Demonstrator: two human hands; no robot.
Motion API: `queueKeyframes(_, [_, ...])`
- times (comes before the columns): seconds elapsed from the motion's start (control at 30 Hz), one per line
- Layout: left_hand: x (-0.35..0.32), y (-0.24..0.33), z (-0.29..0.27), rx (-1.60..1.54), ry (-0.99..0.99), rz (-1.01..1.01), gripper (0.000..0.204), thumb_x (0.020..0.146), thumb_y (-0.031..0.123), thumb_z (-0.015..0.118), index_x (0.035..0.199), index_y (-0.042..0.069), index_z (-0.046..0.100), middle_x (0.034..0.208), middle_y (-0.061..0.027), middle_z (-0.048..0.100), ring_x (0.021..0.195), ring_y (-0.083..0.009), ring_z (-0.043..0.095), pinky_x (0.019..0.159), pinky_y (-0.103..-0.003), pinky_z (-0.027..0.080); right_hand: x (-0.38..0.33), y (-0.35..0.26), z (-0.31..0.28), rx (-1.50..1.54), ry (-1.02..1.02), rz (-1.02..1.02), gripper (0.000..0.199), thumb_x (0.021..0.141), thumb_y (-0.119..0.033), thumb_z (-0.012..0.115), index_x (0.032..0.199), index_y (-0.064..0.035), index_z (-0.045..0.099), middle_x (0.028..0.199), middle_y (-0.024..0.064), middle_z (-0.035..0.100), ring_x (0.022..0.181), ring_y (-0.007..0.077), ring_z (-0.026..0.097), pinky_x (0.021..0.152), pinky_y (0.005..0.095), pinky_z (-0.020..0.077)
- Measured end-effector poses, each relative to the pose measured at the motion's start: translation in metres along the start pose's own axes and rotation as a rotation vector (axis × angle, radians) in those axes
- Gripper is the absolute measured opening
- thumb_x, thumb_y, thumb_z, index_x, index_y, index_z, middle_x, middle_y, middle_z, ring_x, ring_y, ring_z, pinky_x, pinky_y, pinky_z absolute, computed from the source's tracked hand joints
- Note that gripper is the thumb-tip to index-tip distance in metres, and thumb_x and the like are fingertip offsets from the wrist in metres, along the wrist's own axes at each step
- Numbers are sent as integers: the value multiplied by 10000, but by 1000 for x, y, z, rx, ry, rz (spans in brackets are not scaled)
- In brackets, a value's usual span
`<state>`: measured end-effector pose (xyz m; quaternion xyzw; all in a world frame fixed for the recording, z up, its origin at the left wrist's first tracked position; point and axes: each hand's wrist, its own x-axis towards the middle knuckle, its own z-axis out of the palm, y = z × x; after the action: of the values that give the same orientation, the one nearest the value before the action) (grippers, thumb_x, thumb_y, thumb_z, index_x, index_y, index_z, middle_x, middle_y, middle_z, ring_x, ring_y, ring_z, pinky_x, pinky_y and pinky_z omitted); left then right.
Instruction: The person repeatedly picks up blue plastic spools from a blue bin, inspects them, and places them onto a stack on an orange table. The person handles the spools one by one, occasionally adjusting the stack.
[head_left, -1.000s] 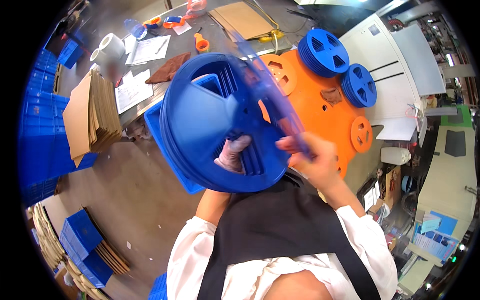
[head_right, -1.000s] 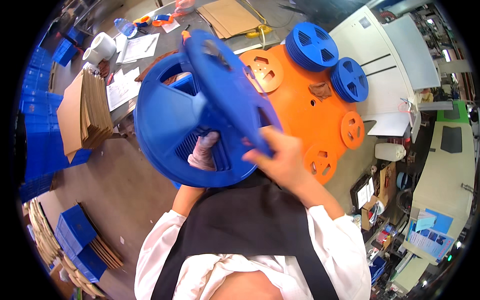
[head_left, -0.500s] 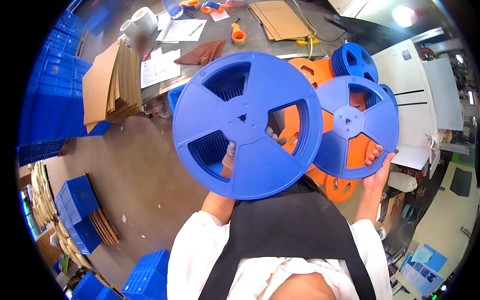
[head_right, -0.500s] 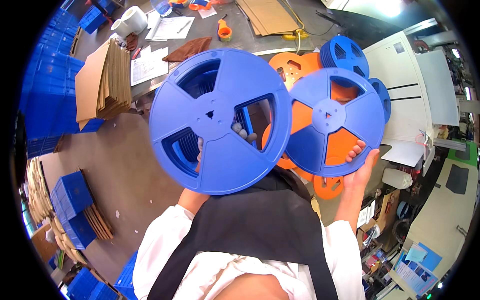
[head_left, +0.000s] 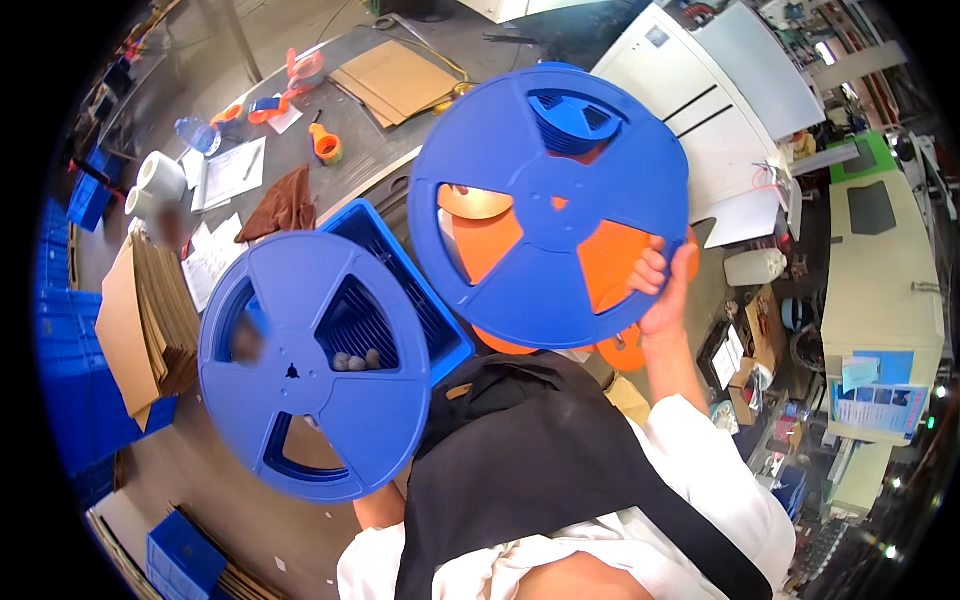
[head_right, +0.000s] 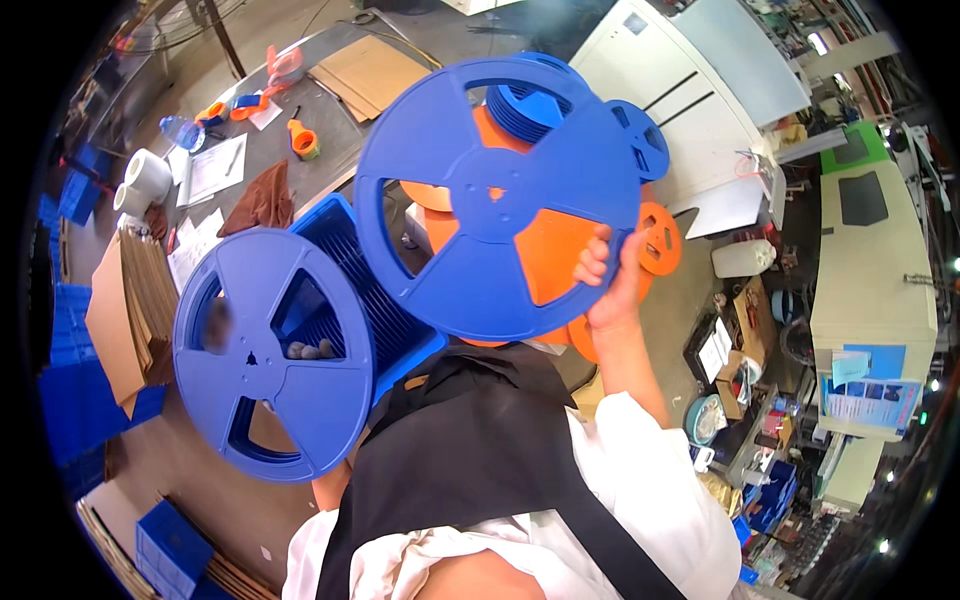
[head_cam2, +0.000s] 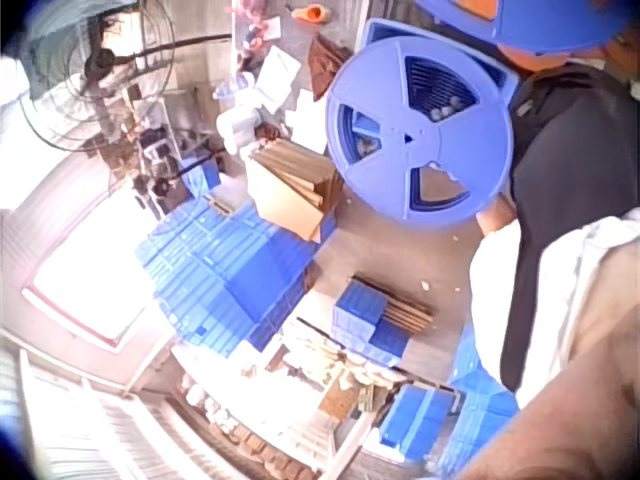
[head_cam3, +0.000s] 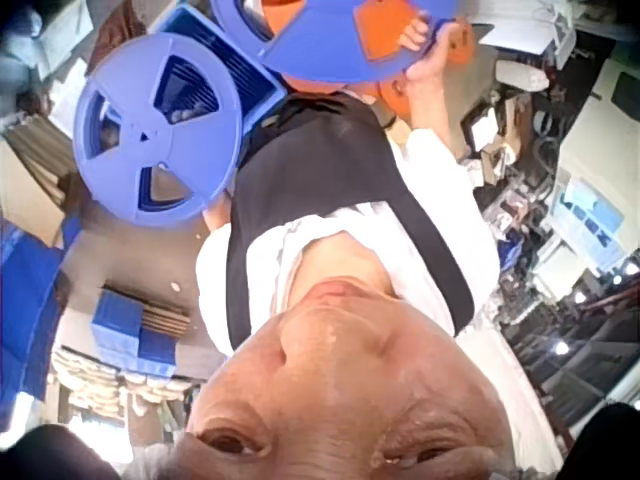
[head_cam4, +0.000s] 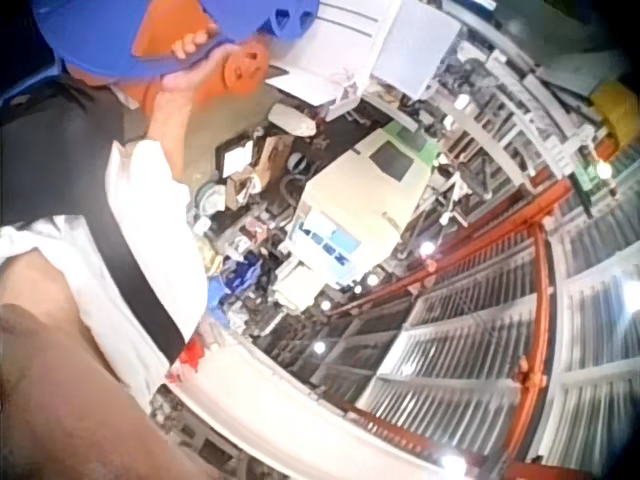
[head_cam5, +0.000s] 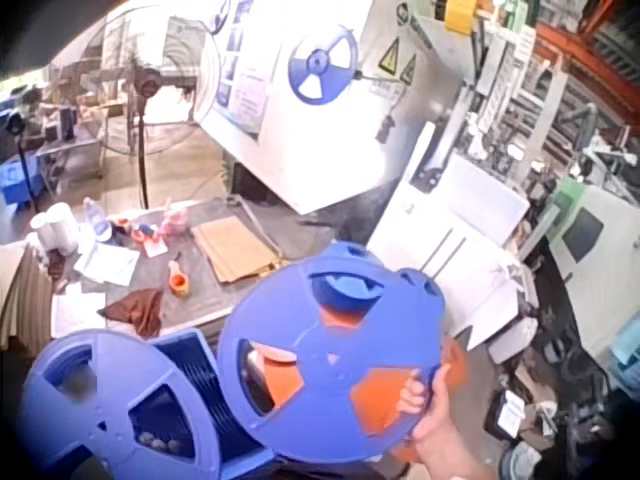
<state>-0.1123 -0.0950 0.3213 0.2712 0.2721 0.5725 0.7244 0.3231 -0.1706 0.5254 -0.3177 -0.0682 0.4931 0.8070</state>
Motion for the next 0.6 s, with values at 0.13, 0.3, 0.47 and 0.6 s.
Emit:
queueKeyframes(0.13, [1,22,19,-305,37,-236,645,874,451,645,1345,44,478,1268,-141,548,1265,-288,489,1169,-482,258,3,11,10,-31,-9,41,533,919,-533,556,1083,-26,564,749,-14,536,592,74,475,504,200,416])
queueKeyframes(0.3, [-5,28,19,-400,70,-343,641,867,428,666,1347,45,479,1290,-144,545,1255,-290,499,1157,-468,290,4,20,20,-35,-104,107,541,921,-540,547,1074,-21,575,736,2,550,588,77,486,496,202,415])
queueKeyframes(0.47, [-7,25,15,-439,85,-402,640,860,404,687,1348,45,481,1313,-146,541,1246,-291,508,1145,-454,323,-3,40,35,12,-221,222,524,939,-516,533,1090,-16,575,839,47,614,724,149,600,603,260,502])
queueKeyframes(0.6, [-5,21,29,-472,69,-442,638,858,392,695,1349,45,481,1321,-146,541,1241,-291,513,1138,-448,339,-18,109,57,-676,-53,76,518,973,-450,528,1239,-6,555,1224,157,592,1135,286,591,969,411,473])
